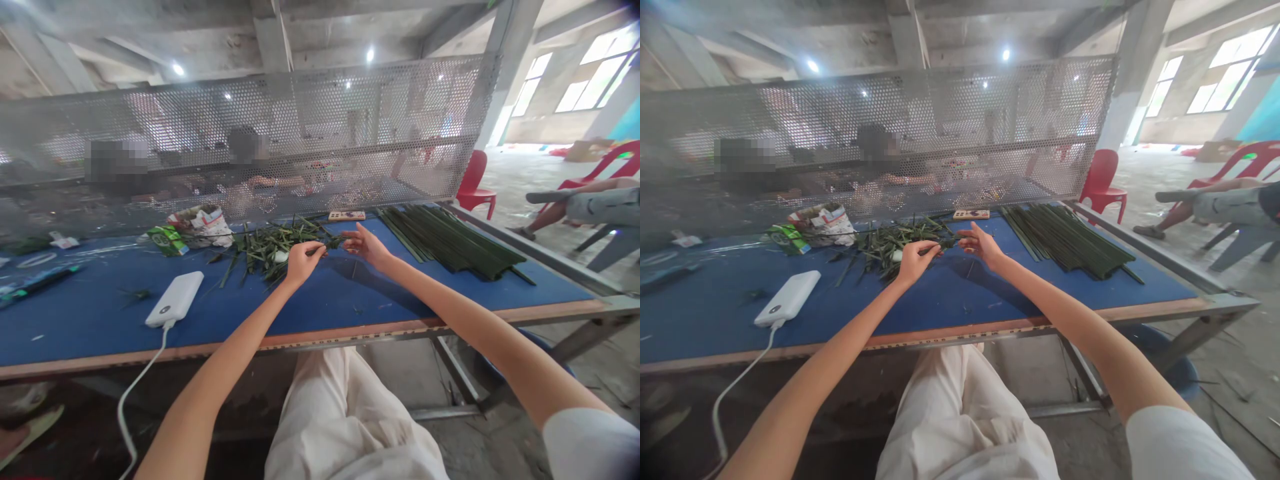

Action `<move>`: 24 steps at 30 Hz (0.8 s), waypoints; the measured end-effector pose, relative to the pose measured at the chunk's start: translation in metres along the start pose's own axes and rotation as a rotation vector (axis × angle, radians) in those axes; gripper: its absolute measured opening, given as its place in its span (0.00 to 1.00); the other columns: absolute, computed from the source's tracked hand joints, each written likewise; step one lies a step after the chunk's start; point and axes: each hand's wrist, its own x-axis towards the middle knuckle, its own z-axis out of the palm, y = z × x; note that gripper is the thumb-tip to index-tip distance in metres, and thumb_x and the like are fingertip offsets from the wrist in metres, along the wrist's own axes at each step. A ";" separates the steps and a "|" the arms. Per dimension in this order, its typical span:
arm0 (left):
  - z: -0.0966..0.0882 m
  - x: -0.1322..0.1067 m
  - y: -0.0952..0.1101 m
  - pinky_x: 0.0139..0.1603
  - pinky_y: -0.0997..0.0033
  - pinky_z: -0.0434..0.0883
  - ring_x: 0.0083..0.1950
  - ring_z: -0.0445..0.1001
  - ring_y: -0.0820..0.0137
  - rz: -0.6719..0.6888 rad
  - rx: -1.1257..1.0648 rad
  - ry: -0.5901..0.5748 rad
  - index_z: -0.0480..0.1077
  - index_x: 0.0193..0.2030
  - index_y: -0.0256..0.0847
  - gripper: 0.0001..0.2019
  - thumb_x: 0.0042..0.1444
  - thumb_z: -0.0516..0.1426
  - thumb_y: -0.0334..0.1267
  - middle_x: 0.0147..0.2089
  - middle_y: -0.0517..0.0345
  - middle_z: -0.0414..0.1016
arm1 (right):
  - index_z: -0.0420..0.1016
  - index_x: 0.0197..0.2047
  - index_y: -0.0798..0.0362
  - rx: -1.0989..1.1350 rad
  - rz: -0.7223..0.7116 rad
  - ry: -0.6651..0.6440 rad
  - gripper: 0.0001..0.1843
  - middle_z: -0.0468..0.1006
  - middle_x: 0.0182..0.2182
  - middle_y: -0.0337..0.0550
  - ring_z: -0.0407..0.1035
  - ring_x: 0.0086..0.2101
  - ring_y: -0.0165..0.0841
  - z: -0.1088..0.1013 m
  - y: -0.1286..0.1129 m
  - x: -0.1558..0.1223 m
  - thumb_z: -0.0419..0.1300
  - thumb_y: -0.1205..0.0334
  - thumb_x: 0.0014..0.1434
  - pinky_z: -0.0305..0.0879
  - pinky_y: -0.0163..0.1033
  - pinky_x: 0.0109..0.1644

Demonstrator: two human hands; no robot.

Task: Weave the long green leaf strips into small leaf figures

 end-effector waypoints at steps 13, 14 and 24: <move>0.005 0.003 -0.013 0.37 0.66 0.78 0.32 0.81 0.62 -0.097 -0.204 -0.066 0.77 0.30 0.38 0.09 0.52 0.62 0.42 0.29 0.52 0.81 | 0.76 0.44 0.54 -0.032 0.186 -0.088 0.10 0.73 0.24 0.36 0.66 0.26 0.25 0.005 -0.003 -0.003 0.62 0.59 0.60 0.66 0.28 0.31; 0.005 0.003 -0.013 0.37 0.66 0.78 0.32 0.81 0.62 -0.090 -0.202 -0.075 0.77 0.30 0.38 0.09 0.53 0.61 0.42 0.29 0.53 0.81 | 0.76 0.43 0.54 -0.040 0.166 -0.096 0.10 0.73 0.25 0.36 0.66 0.27 0.25 0.005 -0.002 -0.003 0.62 0.59 0.60 0.66 0.29 0.32; 0.004 0.002 -0.009 0.37 0.69 0.77 0.32 0.81 0.64 -0.043 -0.175 -0.098 0.77 0.30 0.38 0.08 0.54 0.61 0.41 0.29 0.53 0.82 | 0.74 0.28 0.54 -0.098 0.125 -0.114 0.15 0.74 0.26 0.37 0.67 0.28 0.26 0.001 0.010 0.001 0.68 0.50 0.52 0.66 0.32 0.36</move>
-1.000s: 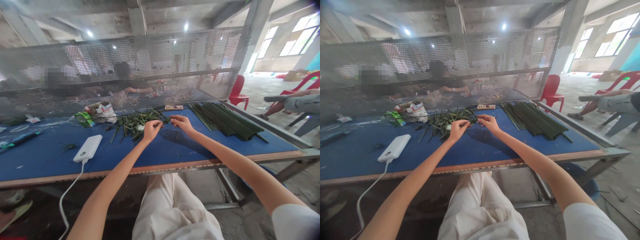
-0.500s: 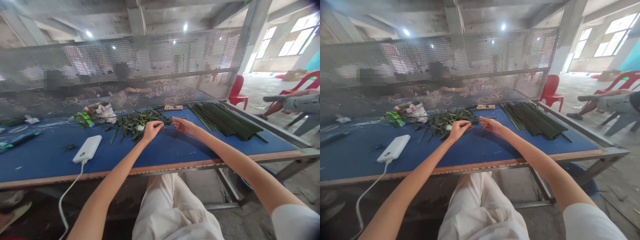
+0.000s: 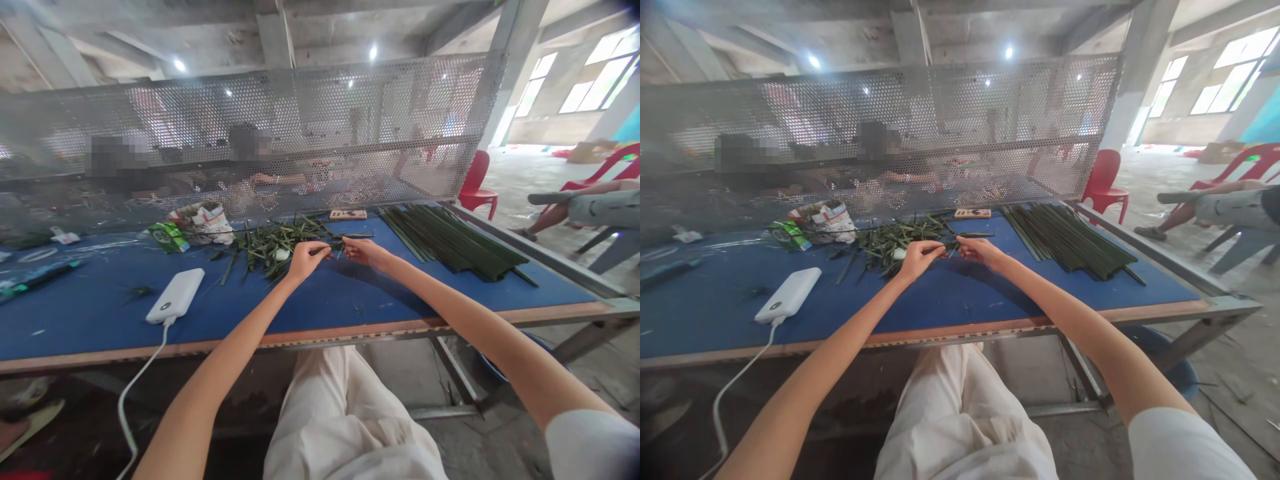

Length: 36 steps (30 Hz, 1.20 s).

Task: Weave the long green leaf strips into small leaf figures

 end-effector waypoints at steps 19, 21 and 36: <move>0.005 -0.010 0.011 0.45 0.67 0.76 0.42 0.82 0.61 0.182 0.492 0.100 0.80 0.38 0.42 0.08 0.59 0.59 0.38 0.39 0.53 0.83 | 0.80 0.36 0.53 0.028 -0.131 0.048 0.07 0.79 0.28 0.39 0.69 0.29 0.26 0.004 -0.001 -0.004 0.68 0.62 0.53 0.68 0.31 0.37; 0.005 -0.010 0.011 0.45 0.67 0.76 0.43 0.81 0.61 0.182 0.504 0.110 0.81 0.38 0.42 0.08 0.59 0.59 0.38 0.39 0.54 0.83 | 0.81 0.35 0.54 0.049 -0.130 0.042 0.06 0.79 0.28 0.39 0.69 0.29 0.25 0.004 0.000 -0.003 0.68 0.63 0.53 0.68 0.30 0.38; 0.004 -0.010 0.009 0.45 0.66 0.76 0.42 0.81 0.60 0.182 0.452 0.124 0.81 0.38 0.43 0.09 0.59 0.59 0.40 0.38 0.54 0.83 | 0.80 0.33 0.54 0.024 -0.180 0.081 0.09 0.78 0.27 0.39 0.69 0.29 0.26 0.006 0.001 -0.002 0.71 0.60 0.48 0.67 0.32 0.39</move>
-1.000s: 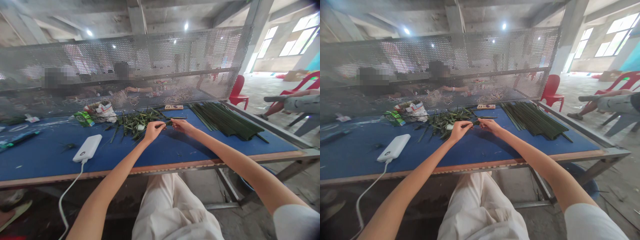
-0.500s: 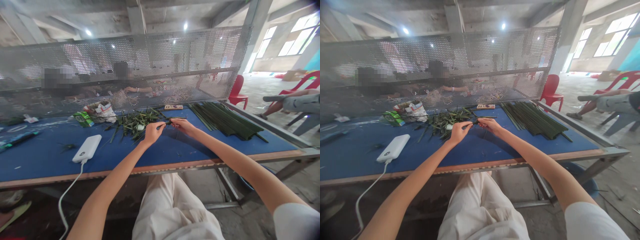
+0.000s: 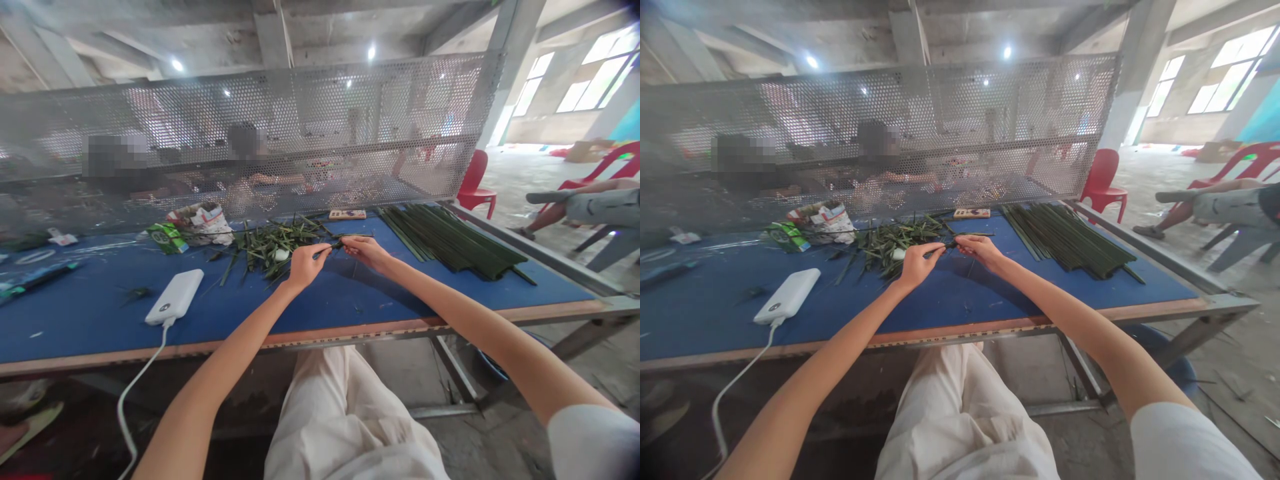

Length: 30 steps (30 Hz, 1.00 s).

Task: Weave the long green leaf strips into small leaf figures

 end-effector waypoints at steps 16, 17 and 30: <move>-0.002 0.005 0.000 0.41 0.67 0.77 0.35 0.81 0.63 -0.092 -0.196 -0.022 0.79 0.36 0.39 0.09 0.58 0.59 0.40 0.33 0.53 0.83 | 0.78 0.34 0.54 0.080 0.052 -0.028 0.04 0.80 0.30 0.41 0.71 0.30 0.26 0.005 -0.009 -0.002 0.65 0.62 0.56 0.69 0.31 0.38; -0.002 0.005 0.000 0.41 0.67 0.77 0.36 0.81 0.63 -0.095 -0.194 -0.022 0.79 0.35 0.40 0.09 0.58 0.59 0.41 0.33 0.53 0.83 | 0.79 0.34 0.54 0.071 0.042 -0.026 0.04 0.80 0.30 0.41 0.71 0.30 0.26 0.004 -0.008 -0.001 0.65 0.62 0.55 0.68 0.31 0.38; -0.002 0.004 0.002 0.43 0.66 0.76 0.38 0.81 0.62 -0.063 -0.121 -0.031 0.79 0.34 0.41 0.09 0.58 0.58 0.41 0.34 0.54 0.83 | 0.81 0.33 0.55 0.022 0.016 0.045 0.05 0.80 0.27 0.42 0.73 0.31 0.29 0.003 -0.003 -0.001 0.67 0.63 0.51 0.70 0.33 0.41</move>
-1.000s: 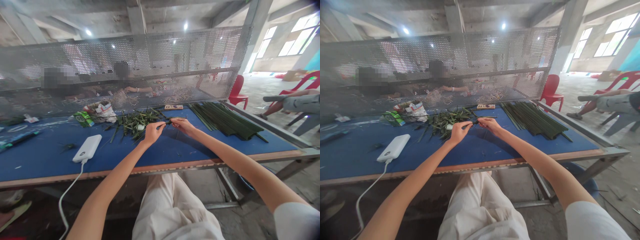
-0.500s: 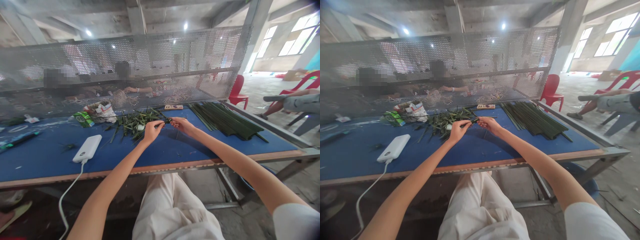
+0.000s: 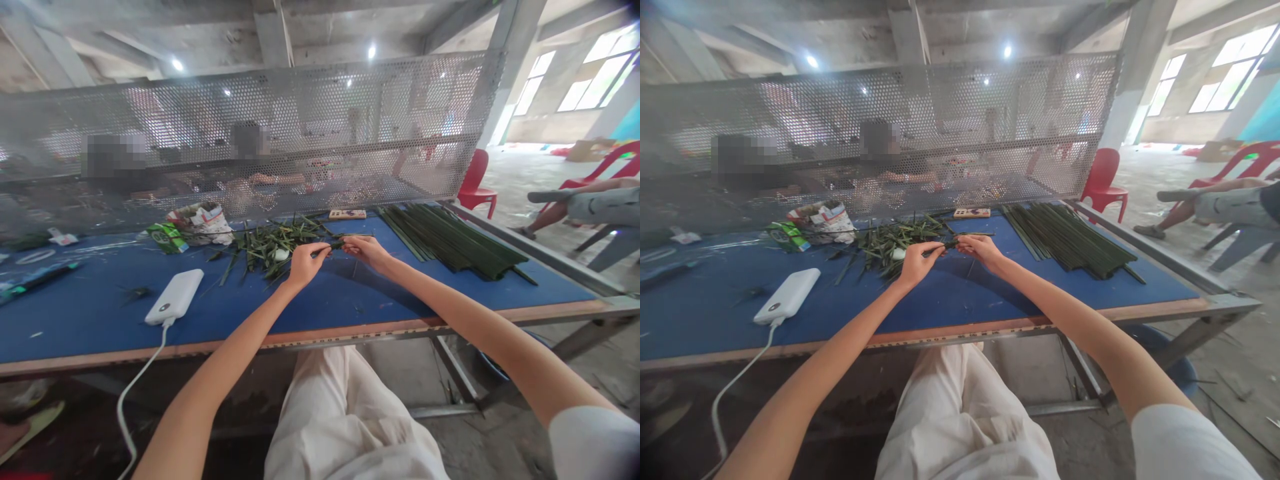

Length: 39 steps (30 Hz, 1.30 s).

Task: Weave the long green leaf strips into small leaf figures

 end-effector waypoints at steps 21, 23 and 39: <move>0.001 0.002 -0.005 0.38 0.68 0.76 0.34 0.81 0.63 -0.054 -0.123 -0.022 0.78 0.32 0.39 0.11 0.58 0.58 0.42 0.31 0.53 0.82 | 0.79 0.30 0.54 -0.078 -0.052 -0.009 0.13 0.78 0.28 0.42 0.67 0.27 0.27 0.006 0.004 -0.003 0.68 0.52 0.50 0.65 0.34 0.36; 0.002 0.001 -0.004 0.39 0.67 0.76 0.35 0.81 0.62 -0.049 -0.092 -0.008 0.78 0.32 0.39 0.10 0.58 0.59 0.41 0.31 0.53 0.82 | 0.79 0.31 0.54 -0.123 -0.078 -0.016 0.14 0.78 0.27 0.42 0.68 0.28 0.28 0.005 0.005 -0.003 0.68 0.51 0.49 0.66 0.35 0.36; 0.005 -0.001 -0.004 0.41 0.66 0.74 0.35 0.81 0.61 -0.087 -0.097 -0.045 0.78 0.33 0.40 0.09 0.57 0.59 0.41 0.33 0.51 0.82 | 0.80 0.38 0.55 -0.236 -0.171 -0.004 0.18 0.80 0.28 0.43 0.69 0.28 0.30 0.001 0.005 -0.001 0.67 0.50 0.49 0.66 0.36 0.35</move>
